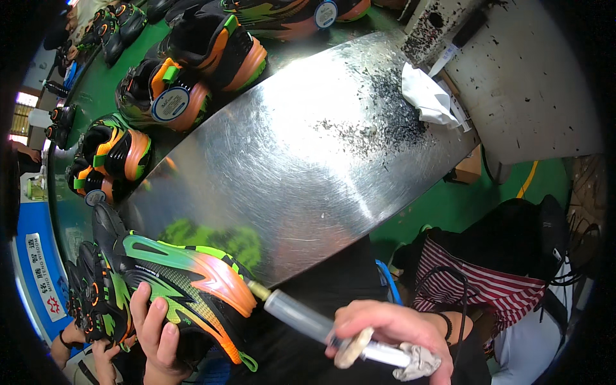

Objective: Using a syringe to apply glue or adhesive to the seams of athletic shoes on a manufacturing line.

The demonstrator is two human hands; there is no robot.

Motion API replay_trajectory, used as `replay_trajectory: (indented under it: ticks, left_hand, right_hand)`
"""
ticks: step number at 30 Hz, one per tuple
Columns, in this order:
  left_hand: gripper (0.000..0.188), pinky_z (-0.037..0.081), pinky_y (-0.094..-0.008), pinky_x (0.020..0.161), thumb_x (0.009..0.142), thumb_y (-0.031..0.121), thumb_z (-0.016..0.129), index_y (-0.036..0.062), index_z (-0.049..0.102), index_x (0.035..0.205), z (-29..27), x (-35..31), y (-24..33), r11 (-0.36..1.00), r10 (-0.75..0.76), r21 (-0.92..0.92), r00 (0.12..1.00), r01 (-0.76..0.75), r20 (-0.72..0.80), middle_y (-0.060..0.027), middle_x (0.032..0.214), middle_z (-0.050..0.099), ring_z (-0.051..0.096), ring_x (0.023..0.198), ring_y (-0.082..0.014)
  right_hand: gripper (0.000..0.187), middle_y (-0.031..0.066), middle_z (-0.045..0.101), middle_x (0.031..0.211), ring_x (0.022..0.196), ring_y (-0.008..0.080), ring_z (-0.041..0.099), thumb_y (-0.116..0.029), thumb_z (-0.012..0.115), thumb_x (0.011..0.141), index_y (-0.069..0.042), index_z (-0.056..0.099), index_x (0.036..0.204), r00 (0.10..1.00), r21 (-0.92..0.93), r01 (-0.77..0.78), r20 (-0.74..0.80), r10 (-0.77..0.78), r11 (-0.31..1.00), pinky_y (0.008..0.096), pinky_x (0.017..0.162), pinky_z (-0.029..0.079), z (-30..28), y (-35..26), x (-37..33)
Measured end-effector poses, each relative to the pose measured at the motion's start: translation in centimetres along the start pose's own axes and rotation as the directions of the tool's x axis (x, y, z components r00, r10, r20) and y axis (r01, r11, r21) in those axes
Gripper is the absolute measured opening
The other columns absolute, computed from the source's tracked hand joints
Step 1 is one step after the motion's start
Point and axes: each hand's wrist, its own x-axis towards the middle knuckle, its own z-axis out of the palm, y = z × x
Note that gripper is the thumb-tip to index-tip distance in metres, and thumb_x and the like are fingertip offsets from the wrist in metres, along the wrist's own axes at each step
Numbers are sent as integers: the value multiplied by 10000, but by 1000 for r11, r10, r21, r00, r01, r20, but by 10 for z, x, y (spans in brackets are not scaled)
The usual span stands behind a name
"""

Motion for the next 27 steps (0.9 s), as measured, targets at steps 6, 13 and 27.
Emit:
replay_trajectory:
  ticks: [6, 13, 27]
  left_hand:
    - [218, 432, -537, 847, 673, -5, 654, -41, 592, 879, -6, 13, -5, 996, 18, -93, 1000, -16, 13, -223, 1004, 583, 533, 998, -469]
    - [131, 436, -545, 837, 741, -28, 627, -26, 551, 847, 0, 1, -2, 984, -88, -156, 996, 84, -24, -210, 1038, 590, 531, 1018, -474]
    - [128, 435, -543, 828, 747, -33, 619, -17, 537, 844, 0, -2, -1, 988, -78, -134, 997, 76, -3, -216, 1041, 586, 536, 1011, -468]
  right_hand:
    - [935, 237, 500, 1183, 989, 289, 534, -690, 552, 729, -1, 361, 1331, 974, 8, -80, 212, 77, 997, 368, 822, 325, 5, 10, 22]
    - [945, 215, 512, 1180, 970, 275, 539, -704, 550, 719, -4, 369, 1326, 980, -6, -106, 168, 105, 994, 367, 794, 343, 8, 13, 28]
    - [959, 214, 515, 1171, 913, 267, 523, -738, 493, 736, 31, 391, 1299, 973, -59, -78, 214, 88, 995, 355, 773, 346, 3, 12, 38]
